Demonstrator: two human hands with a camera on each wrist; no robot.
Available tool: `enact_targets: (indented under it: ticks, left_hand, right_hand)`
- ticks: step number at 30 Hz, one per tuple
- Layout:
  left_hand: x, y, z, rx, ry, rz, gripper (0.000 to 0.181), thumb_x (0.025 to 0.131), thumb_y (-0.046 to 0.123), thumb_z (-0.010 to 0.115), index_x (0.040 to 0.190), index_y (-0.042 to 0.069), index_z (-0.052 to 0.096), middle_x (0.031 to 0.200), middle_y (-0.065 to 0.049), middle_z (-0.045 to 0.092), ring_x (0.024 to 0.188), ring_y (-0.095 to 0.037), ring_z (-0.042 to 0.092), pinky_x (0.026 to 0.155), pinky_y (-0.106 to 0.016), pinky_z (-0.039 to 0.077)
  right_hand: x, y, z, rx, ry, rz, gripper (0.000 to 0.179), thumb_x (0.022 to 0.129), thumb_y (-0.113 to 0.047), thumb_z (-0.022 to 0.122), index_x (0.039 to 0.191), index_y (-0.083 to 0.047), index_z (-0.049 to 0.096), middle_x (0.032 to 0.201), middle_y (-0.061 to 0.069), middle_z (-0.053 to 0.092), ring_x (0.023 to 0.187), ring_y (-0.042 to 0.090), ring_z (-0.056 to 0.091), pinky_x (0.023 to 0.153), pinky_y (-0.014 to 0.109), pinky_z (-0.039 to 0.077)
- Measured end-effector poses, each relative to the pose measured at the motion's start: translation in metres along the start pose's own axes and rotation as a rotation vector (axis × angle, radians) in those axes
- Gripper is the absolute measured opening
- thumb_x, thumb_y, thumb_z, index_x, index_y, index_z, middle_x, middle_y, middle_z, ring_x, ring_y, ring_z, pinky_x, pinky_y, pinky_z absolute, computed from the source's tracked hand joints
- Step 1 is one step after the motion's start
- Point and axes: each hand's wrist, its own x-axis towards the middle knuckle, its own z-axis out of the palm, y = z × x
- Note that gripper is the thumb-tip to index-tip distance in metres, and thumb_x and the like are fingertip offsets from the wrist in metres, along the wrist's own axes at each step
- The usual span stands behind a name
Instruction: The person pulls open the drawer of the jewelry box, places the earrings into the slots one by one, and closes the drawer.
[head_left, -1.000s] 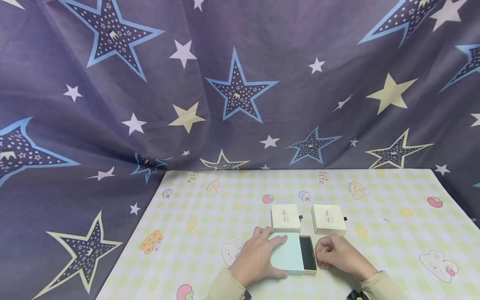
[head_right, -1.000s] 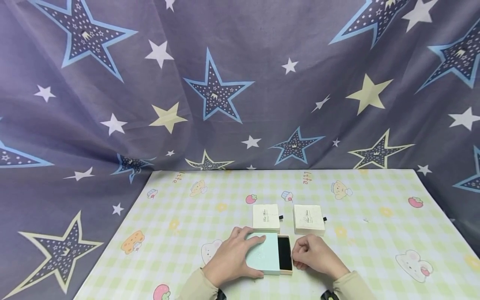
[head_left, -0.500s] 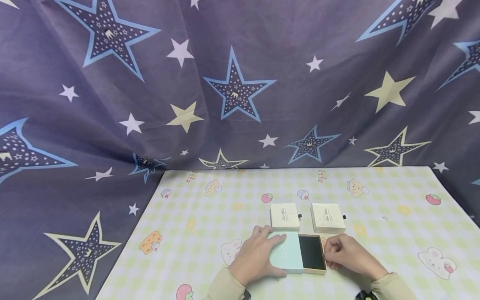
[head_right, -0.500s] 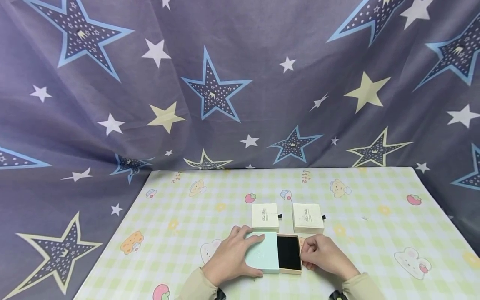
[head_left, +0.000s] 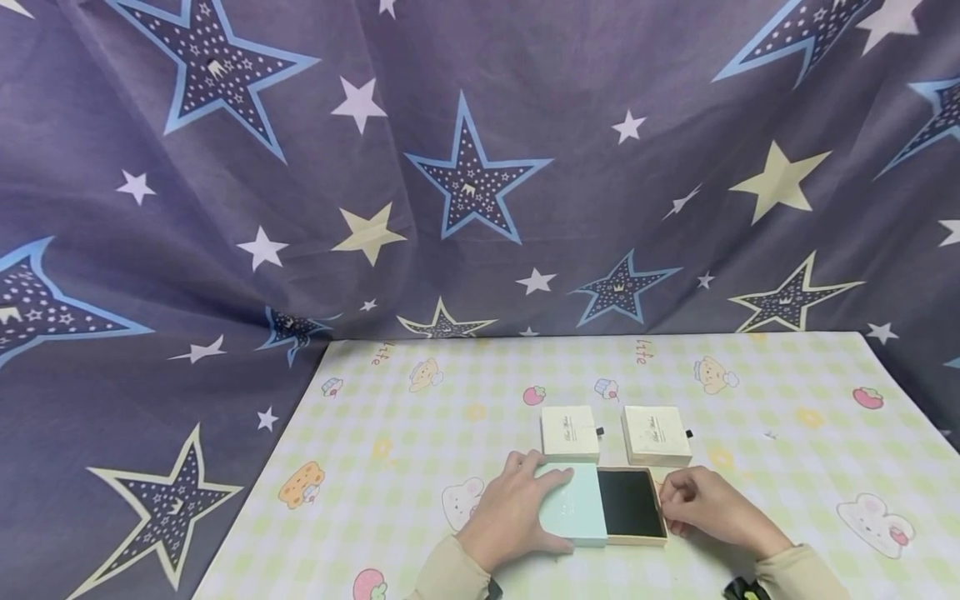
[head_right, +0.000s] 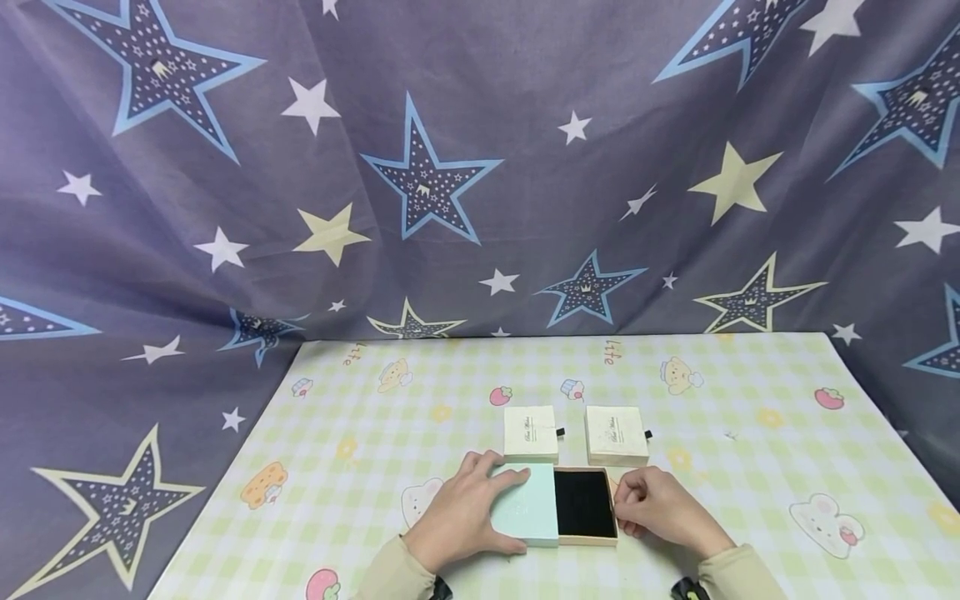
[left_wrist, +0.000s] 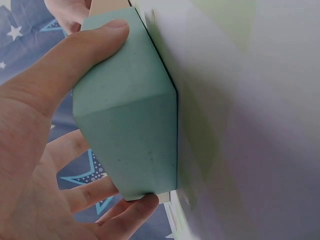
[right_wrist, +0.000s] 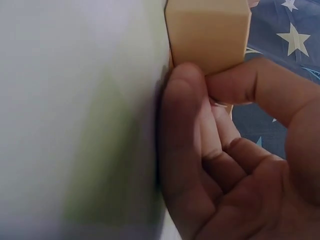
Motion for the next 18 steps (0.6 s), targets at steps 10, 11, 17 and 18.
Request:
enact_targets:
  ticks: [10, 11, 17, 18]
  left_hand:
    - [0.0, 0.0, 0.0, -0.011, 0.002, -0.002, 0.089, 0.059, 0.062, 0.087, 0.138, 0.029, 0.059, 0.134, -0.005, 0.053, 0.11, -0.02, 0.048, 0.073, -0.025, 0.051]
    - [0.0, 0.0, 0.0, -0.01, 0.003, -0.002, 0.089, 0.059, 0.062, 0.087, 0.138, 0.029, 0.059, 0.135, -0.005, 0.053, 0.11, -0.02, 0.048, 0.072, -0.025, 0.051]
    - [0.0, -0.001, 0.0, -0.009, 0.002, 0.0, 0.089, 0.059, 0.062, 0.087, 0.137, 0.029, 0.06, 0.134, -0.006, 0.053, 0.11, -0.02, 0.048, 0.072, -0.025, 0.052]
    - [0.0, -0.001, 0.001, -0.01, 0.002, 0.0, 0.089, 0.059, 0.062, 0.087, 0.137, 0.029, 0.06, 0.134, -0.006, 0.053, 0.11, -0.02, 0.048, 0.072, -0.025, 0.052]
  right_hand:
    - [-0.002, -0.002, -0.004, -0.038, -0.005, 0.025, 0.009, 0.082, 0.002, 0.057, 0.085, 0.0, 0.065, 0.07, 0.006, 0.067, 0.061, 0.01, 0.062, 0.056, 0.025, 0.054]
    - [-0.003, -0.002, -0.005, -0.036, -0.007, 0.024, 0.01, 0.082, 0.002, 0.056, 0.086, 0.001, 0.066, 0.072, 0.006, 0.067, 0.062, 0.01, 0.062, 0.057, 0.025, 0.055]
    - [-0.008, -0.002, -0.017, 0.02, -0.018, -0.02, 0.017, 0.085, 0.006, 0.054, 0.098, 0.009, 0.065, 0.088, 0.015, 0.07, 0.073, 0.012, 0.066, 0.063, 0.03, 0.059]
    - [-0.009, -0.002, -0.018, 0.019, -0.018, -0.032, 0.018, 0.084, 0.006, 0.056, 0.099, 0.01, 0.065, 0.089, 0.015, 0.071, 0.074, 0.012, 0.067, 0.064, 0.03, 0.059]
